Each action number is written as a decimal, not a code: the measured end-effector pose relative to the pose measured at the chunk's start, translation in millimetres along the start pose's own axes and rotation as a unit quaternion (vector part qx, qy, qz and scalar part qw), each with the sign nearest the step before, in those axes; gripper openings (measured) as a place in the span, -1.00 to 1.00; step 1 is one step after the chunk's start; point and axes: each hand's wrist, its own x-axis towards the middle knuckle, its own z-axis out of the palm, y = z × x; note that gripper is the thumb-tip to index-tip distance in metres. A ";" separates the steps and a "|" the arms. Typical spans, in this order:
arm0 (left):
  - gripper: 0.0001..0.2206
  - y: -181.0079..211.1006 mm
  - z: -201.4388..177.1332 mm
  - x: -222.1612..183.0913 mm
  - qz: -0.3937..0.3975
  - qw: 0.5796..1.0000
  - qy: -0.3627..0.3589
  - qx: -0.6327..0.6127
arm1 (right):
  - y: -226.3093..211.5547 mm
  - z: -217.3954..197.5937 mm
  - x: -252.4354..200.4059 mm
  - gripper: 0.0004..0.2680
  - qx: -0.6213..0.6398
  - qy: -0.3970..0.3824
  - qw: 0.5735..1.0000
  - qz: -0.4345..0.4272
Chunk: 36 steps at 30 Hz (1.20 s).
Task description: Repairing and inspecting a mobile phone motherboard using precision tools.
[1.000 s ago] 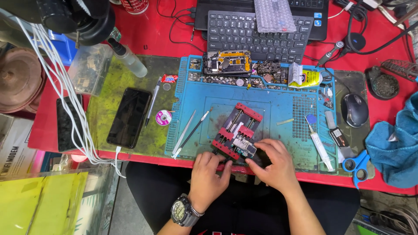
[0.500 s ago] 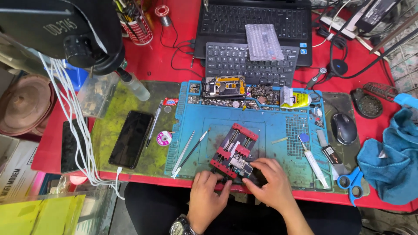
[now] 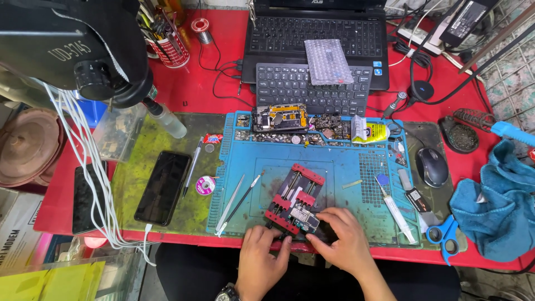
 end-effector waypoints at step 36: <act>-0.78 -8.0 7.0 -3.6 -0.024 1.000 -0.019 0.007 | 3.0 2.9 -1.7 -0.63 0.001 -0.003 1.000 0.012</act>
